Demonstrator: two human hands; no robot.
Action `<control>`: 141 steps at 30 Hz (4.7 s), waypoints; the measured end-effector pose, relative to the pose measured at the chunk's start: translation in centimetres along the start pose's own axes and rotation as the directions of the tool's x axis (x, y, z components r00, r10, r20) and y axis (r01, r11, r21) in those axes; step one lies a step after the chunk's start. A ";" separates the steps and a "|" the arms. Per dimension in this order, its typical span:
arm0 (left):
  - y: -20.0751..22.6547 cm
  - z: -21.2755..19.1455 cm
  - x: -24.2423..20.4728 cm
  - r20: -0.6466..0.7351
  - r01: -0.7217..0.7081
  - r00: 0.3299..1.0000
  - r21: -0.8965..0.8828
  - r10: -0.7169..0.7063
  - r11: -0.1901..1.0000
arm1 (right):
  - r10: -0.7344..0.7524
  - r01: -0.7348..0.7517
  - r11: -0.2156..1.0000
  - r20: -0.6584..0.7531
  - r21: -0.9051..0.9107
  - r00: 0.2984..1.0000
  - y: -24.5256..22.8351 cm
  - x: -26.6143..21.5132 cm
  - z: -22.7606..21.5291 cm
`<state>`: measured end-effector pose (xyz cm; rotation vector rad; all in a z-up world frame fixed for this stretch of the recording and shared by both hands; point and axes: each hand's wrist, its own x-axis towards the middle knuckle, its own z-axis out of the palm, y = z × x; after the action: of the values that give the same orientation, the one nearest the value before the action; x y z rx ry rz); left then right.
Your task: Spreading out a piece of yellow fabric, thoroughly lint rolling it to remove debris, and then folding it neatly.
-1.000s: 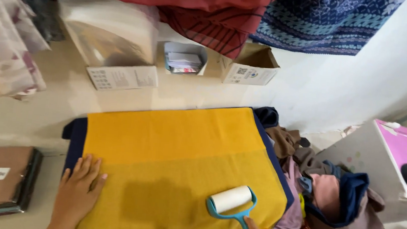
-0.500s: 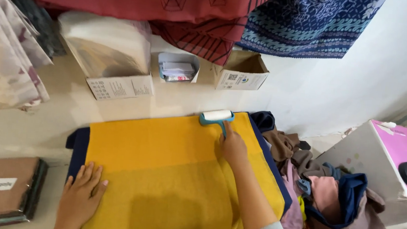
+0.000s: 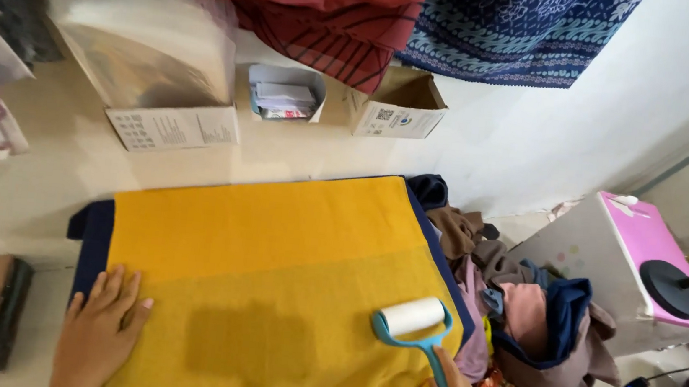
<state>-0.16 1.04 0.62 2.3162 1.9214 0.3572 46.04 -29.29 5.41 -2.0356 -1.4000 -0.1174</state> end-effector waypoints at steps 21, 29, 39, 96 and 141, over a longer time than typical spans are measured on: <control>-0.9 1.3 0.4 0.010 0.005 1.000 -0.024 -0.005 1.000 | 0.067 -0.054 0.996 0.179 -0.077 0.981 -0.1 25.8 9.3; -1.2 1.8 0.9 0.025 0.015 1.000 0.078 -0.017 0.997 | 0.149 -0.165 0.980 0.138 0.108 0.979 3.4 8.1 -1.6; -2.0 2.1 0.6 -0.176 -0.050 0.984 -0.153 0.023 0.987 | 0.255 -0.303 0.926 0.219 0.224 0.942 0.3 6.1 -8.5; 1.2 -8.9 -20.3 0.252 0.459 0.888 -0.542 -0.386 0.704 | 0.414 -0.502 0.352 0.350 0.790 0.840 13.4 3.2 5.7; 1.0 -0.1 13.8 -0.341 0.166 0.920 -0.112 -0.194 0.980 | 0.175 -0.181 0.980 -0.075 -0.079 0.982 5.1 32.3 17.8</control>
<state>3.14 14.40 2.43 2.1136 2.2067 0.8620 59.15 5.46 2.79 -2.1965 -1.1837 -0.1702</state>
